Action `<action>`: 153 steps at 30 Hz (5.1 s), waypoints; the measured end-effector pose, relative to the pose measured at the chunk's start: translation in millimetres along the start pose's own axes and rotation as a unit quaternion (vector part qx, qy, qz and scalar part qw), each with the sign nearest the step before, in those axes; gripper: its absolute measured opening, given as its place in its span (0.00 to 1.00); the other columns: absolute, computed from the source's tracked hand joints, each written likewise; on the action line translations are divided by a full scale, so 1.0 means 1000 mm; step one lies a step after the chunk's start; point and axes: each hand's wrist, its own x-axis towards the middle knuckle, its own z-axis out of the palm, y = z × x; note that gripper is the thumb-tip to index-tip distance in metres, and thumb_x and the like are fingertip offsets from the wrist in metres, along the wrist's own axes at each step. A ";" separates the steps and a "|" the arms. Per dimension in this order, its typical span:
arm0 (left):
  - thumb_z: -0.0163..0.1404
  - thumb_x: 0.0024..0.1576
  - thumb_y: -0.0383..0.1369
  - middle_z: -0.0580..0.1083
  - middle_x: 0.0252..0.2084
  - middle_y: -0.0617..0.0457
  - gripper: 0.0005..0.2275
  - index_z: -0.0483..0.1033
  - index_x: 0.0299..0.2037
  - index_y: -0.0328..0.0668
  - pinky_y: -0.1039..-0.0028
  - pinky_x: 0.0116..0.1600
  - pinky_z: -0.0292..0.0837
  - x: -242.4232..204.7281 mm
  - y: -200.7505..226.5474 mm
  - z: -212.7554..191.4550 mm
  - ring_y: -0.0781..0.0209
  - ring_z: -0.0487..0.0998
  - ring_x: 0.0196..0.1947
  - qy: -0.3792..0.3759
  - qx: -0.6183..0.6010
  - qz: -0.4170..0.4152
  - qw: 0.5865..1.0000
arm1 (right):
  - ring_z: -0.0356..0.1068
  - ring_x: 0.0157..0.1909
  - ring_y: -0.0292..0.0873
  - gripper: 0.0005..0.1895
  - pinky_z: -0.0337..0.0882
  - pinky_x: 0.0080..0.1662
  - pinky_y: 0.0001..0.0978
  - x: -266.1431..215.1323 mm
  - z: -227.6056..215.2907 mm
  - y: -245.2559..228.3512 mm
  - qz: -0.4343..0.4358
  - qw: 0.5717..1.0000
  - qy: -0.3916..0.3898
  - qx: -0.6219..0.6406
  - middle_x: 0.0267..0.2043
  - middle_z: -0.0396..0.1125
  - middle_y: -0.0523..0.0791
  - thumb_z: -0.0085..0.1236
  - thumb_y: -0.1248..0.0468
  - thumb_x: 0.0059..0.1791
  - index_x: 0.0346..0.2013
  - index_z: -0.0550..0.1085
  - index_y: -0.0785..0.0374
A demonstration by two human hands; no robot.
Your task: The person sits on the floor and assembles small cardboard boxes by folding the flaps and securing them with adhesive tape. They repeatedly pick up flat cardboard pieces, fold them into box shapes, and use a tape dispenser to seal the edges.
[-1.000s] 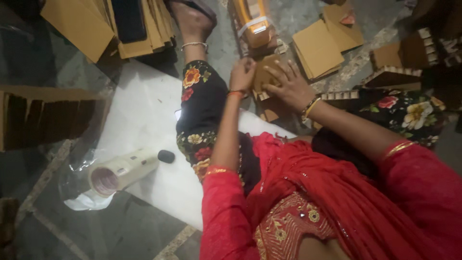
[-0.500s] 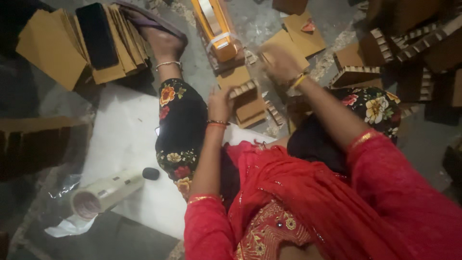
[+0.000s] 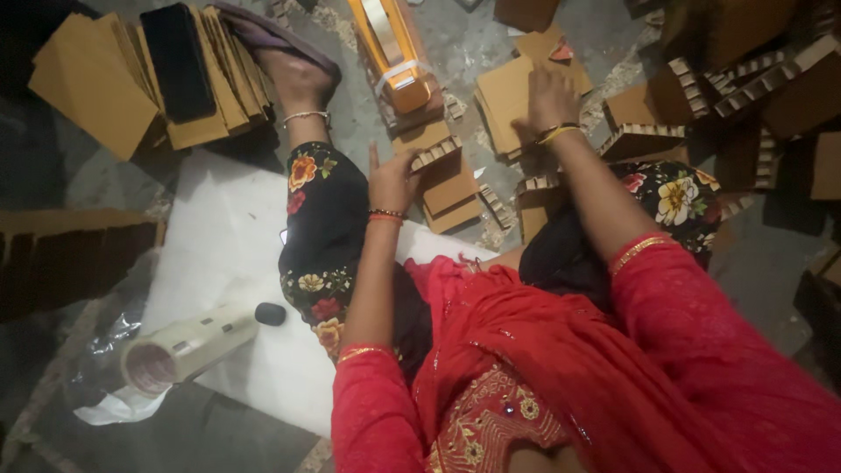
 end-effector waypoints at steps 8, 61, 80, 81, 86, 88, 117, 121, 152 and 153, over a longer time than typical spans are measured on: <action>0.60 0.51 0.30 0.79 0.47 0.49 0.18 0.79 0.52 0.56 0.59 0.47 0.76 -0.004 0.003 -0.004 0.45 0.80 0.46 -0.035 -0.032 -0.091 0.995 | 0.63 0.60 0.65 0.62 0.66 0.57 0.56 -0.017 -0.019 -0.025 0.066 0.993 -0.070 0.067 0.61 0.61 0.58 0.79 0.51 0.35 0.76 0.52 0.53; 0.47 0.58 0.27 0.76 0.49 0.53 0.22 0.70 0.61 0.65 0.55 0.42 0.75 0.018 -0.030 0.015 0.44 0.79 0.41 0.015 -0.015 -0.074 0.997 | 0.71 0.33 0.37 0.15 0.71 0.33 0.32 0.027 -0.070 -0.199 0.069 0.801 -0.100 0.586 0.35 0.74 0.46 0.61 0.56 0.52 0.41 0.78 0.66; 0.47 0.56 0.27 0.77 0.43 0.55 0.18 0.73 0.55 0.62 0.55 0.38 0.74 0.027 -0.021 0.001 0.45 0.80 0.38 0.024 0.037 -0.051 0.998 | 0.73 0.42 0.44 0.21 0.73 0.45 0.38 0.006 -0.023 -0.156 -0.147 0.892 -0.033 0.425 0.42 0.73 0.47 0.73 0.54 0.43 0.46 0.80 0.61; 0.47 0.55 0.27 0.77 0.43 0.54 0.18 0.72 0.55 0.60 0.55 0.38 0.74 0.029 -0.022 0.001 0.45 0.80 0.38 0.033 0.032 -0.044 0.998 | 0.74 0.43 0.38 0.17 0.74 0.46 0.35 0.016 -0.027 -0.160 -0.098 0.856 -0.128 0.491 0.44 0.74 0.44 0.70 0.55 0.47 0.47 0.81 0.57; 0.47 0.58 0.24 0.77 0.45 0.53 0.19 0.74 0.58 0.59 0.58 0.45 0.75 0.026 -0.006 -0.013 0.48 0.79 0.41 0.058 0.050 -0.010 0.997 | 0.72 0.42 0.40 0.19 0.71 0.47 0.36 0.058 -0.041 -0.169 -0.026 0.916 -0.305 0.258 0.44 0.76 0.48 0.69 0.52 0.49 0.48 0.83 0.61; 0.47 0.57 0.24 0.76 0.47 0.51 0.21 0.73 0.61 0.55 0.60 0.51 0.76 0.018 0.005 -0.017 0.47 0.78 0.45 0.090 0.063 0.059 0.992 | 0.71 0.43 0.41 0.21 0.70 0.46 0.36 0.060 -0.033 -0.148 -0.048 0.893 -0.377 0.242 0.45 0.75 0.48 0.66 0.52 0.49 0.52 0.80 0.60; 0.70 0.36 0.50 0.70 0.61 0.43 0.44 0.69 0.63 0.37 0.59 0.68 0.65 -0.019 -0.017 -0.050 0.44 0.69 0.63 -0.020 -0.026 -0.129 0.991 | 0.73 0.49 0.52 0.19 0.73 0.47 0.43 -0.060 -0.088 -0.158 -0.281 0.931 0.033 0.229 0.49 0.71 0.47 0.62 0.70 0.47 0.52 0.77 0.53; 0.66 0.44 0.39 0.71 0.61 0.42 0.31 0.71 0.59 0.42 0.58 0.62 0.70 -0.005 -0.020 0.000 0.42 0.72 0.60 0.025 -0.140 -0.020 0.990 | 0.74 0.48 0.52 0.19 0.73 0.48 0.41 -0.051 -0.075 -0.170 -0.282 0.921 -0.035 0.266 0.48 0.74 0.48 0.63 0.66 0.45 0.52 0.79 0.54; 0.49 0.55 0.25 0.77 0.48 0.58 0.19 0.75 0.56 0.59 0.60 0.43 0.77 0.019 -0.014 0.006 0.49 0.81 0.42 0.066 0.014 -0.061 0.996 | 0.73 0.43 0.46 0.23 0.72 0.44 0.40 0.006 -0.028 -0.144 -0.174 0.889 -0.099 0.411 0.45 0.75 0.50 0.68 0.50 0.45 0.48 0.78 0.59; 0.49 0.55 0.24 0.77 0.48 0.57 0.20 0.75 0.57 0.58 0.60 0.43 0.76 0.018 -0.012 0.007 0.49 0.81 0.42 0.063 0.020 -0.060 0.996 | 0.73 0.42 0.43 0.19 0.71 0.42 0.38 0.017 -0.024 -0.149 -0.067 0.872 -0.174 0.453 0.44 0.75 0.49 0.66 0.49 0.48 0.47 0.79 0.57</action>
